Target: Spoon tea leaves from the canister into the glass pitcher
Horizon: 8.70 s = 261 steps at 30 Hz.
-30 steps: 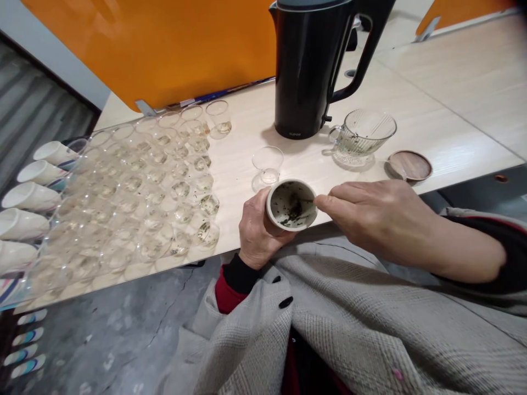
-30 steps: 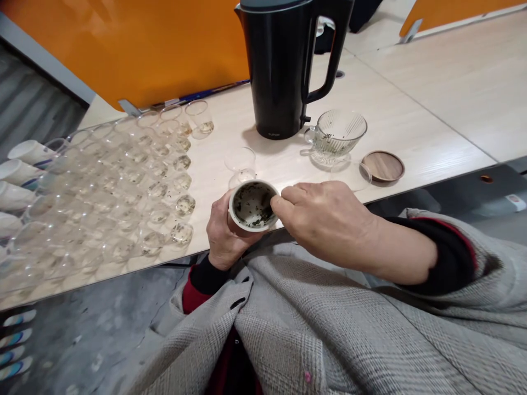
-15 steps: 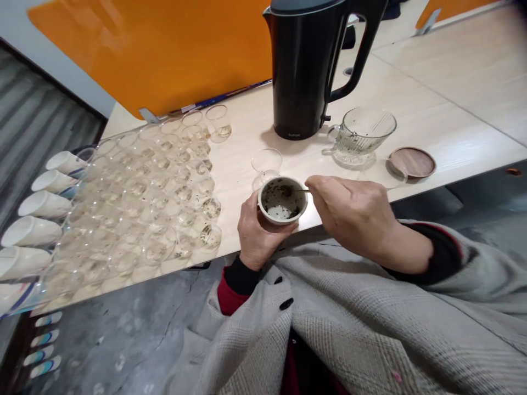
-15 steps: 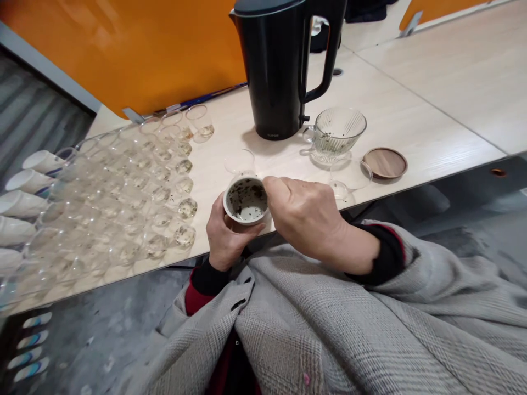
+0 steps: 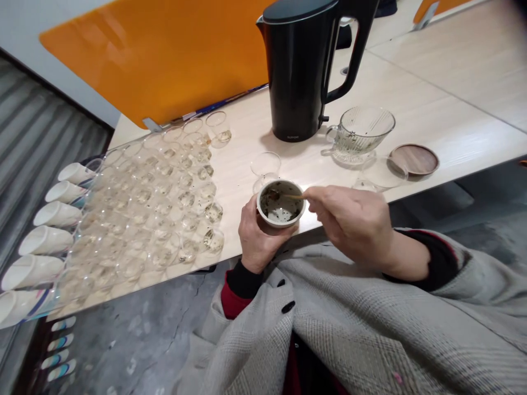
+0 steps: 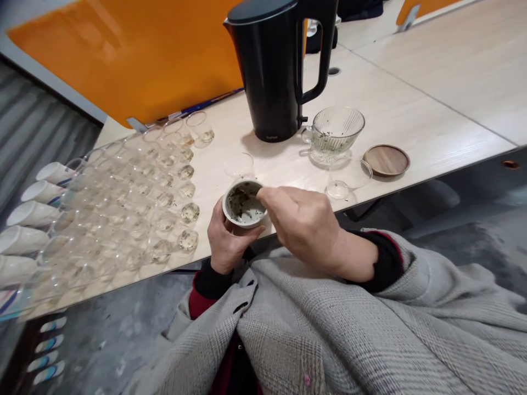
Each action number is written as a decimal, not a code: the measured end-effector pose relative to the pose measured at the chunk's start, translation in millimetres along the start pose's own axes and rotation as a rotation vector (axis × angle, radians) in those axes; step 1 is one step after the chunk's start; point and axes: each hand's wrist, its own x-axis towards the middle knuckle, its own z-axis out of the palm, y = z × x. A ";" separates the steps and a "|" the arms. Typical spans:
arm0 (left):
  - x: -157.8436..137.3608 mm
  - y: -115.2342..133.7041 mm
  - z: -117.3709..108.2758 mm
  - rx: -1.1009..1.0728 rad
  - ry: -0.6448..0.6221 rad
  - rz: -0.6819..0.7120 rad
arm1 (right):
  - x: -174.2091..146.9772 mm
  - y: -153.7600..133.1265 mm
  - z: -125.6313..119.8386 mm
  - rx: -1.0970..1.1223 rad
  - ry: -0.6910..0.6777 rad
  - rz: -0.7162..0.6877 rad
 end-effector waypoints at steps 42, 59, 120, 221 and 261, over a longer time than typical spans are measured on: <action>1.2 8.7 -9.9 0.062 -0.035 0.181 | -1.9 16.1 4.1 0.205 -0.209 -0.178; 0.8 9.0 -9.6 0.065 -0.039 0.274 | 2.5 11.6 -16.7 0.249 -0.365 0.027; -4.9 5.2 5.5 0.302 0.156 0.429 | 5.4 -9.2 -37.7 -0.167 -0.577 -0.511; -3.2 7.9 -3.3 0.124 0.086 0.008 | 5.9 32.5 -11.9 0.853 0.334 0.704; 0.1 11.6 -6.6 0.075 0.044 -0.100 | 28.9 47.0 11.7 0.496 0.346 0.528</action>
